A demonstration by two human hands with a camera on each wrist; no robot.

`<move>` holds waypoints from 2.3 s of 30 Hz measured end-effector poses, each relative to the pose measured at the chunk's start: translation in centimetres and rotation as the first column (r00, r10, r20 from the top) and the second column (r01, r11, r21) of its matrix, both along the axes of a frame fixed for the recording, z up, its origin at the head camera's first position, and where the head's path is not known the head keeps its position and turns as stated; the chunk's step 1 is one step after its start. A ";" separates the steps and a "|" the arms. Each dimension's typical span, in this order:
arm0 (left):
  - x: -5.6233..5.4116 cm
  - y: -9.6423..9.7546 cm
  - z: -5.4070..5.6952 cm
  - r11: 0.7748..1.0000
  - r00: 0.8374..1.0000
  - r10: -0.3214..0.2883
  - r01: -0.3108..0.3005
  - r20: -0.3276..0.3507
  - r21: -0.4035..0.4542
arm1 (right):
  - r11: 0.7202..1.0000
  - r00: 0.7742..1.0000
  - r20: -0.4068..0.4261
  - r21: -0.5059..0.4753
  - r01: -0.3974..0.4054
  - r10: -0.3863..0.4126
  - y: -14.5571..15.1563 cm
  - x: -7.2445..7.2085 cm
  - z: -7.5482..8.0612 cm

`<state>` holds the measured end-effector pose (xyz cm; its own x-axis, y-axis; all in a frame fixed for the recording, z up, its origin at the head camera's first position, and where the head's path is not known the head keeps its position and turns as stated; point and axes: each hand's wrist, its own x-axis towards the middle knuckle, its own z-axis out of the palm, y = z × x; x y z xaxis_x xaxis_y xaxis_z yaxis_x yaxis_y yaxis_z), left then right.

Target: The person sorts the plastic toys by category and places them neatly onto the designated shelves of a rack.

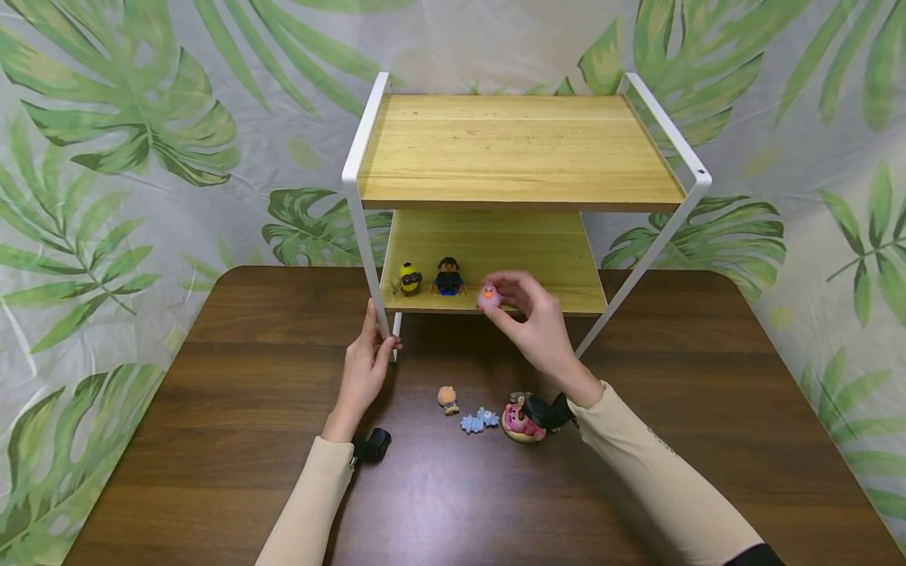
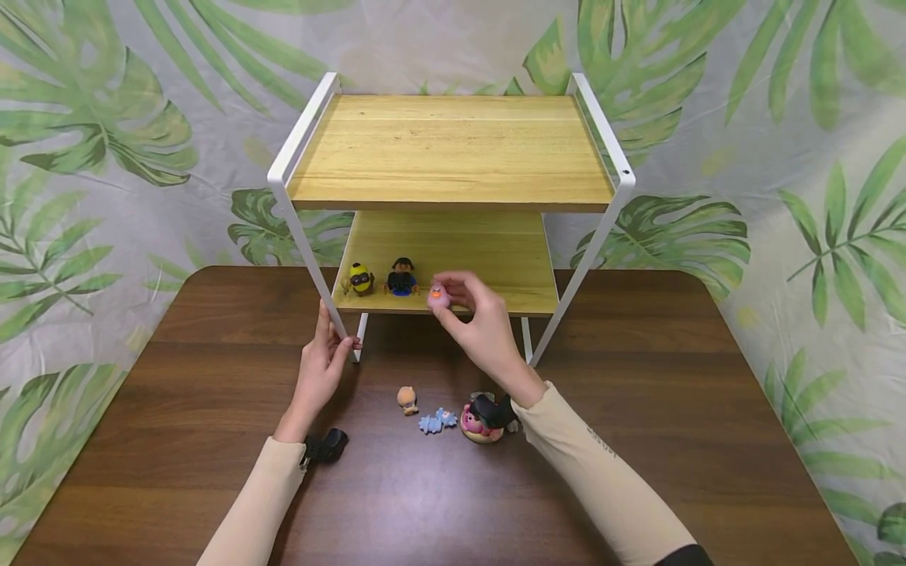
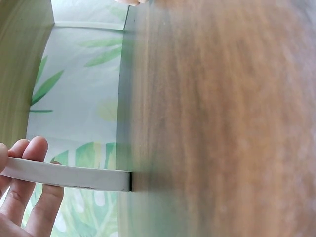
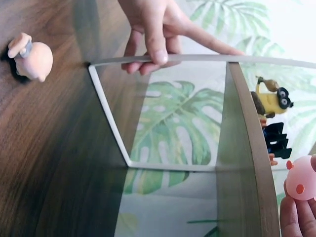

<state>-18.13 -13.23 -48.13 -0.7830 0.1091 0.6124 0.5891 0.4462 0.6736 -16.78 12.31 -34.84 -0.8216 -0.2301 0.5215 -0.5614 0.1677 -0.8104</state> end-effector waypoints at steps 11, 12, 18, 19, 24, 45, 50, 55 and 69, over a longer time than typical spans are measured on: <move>0.0 0.0 0.0 1.000 1.000 -0.004 0.004 -0.003 0.004 | 1.000 0.999 0.028 0.000 0.029 -0.029 0.4 -2.1 -1.7; 0.0 0.0 0.0 1.000 1.000 -0.004 0.004 -0.003 0.004 | 1.000 0.999 0.027 -0.004 0.029 -0.029 0.5 -2.4 -2.1; 0.0 0.0 -0.2 1.000 1.000 -0.004 0.004 -0.009 0.000 | 0.999 0.999 0.024 0.008 0.041 -0.041 0.5 -2.7 -2.1; -0.1 0.0 -0.2 1.000 1.000 -0.003 0.003 -0.010 -0.001 | 0.999 0.999 0.026 0.013 0.045 -0.046 0.5 -2.8 -2.0; -0.1 0.0 -0.1 1.000 1.000 -0.003 0.003 -0.015 0.000 | 0.996 0.996 0.057 0.057 0.072 -0.075 0.3 -2.6 -1.2; 0.0 0.0 -0.2 1.000 1.000 0.000 0.000 0.006 -0.007 | 0.989 0.993 0.082 0.128 0.078 -0.088 0.5 -3.6 -1.5; -0.1 0.0 -0.3 1.000 1.000 0.004 -0.004 0.011 -0.012 | 0.986 0.992 0.081 0.146 0.080 -0.092 0.5 -3.7 -1.5; -0.1 -0.1 -0.3 1.000 1.000 0.003 -0.003 0.005 -0.008 | 0.987 0.993 0.085 0.150 0.064 -0.077 0.7 -3.8 -1.5; -0.1 -0.1 -0.2 1.000 1.000 0.002 -0.002 0.003 0.000 | 0.992 0.992 0.106 0.119 0.049 -0.062 1.1 -3.3 -1.1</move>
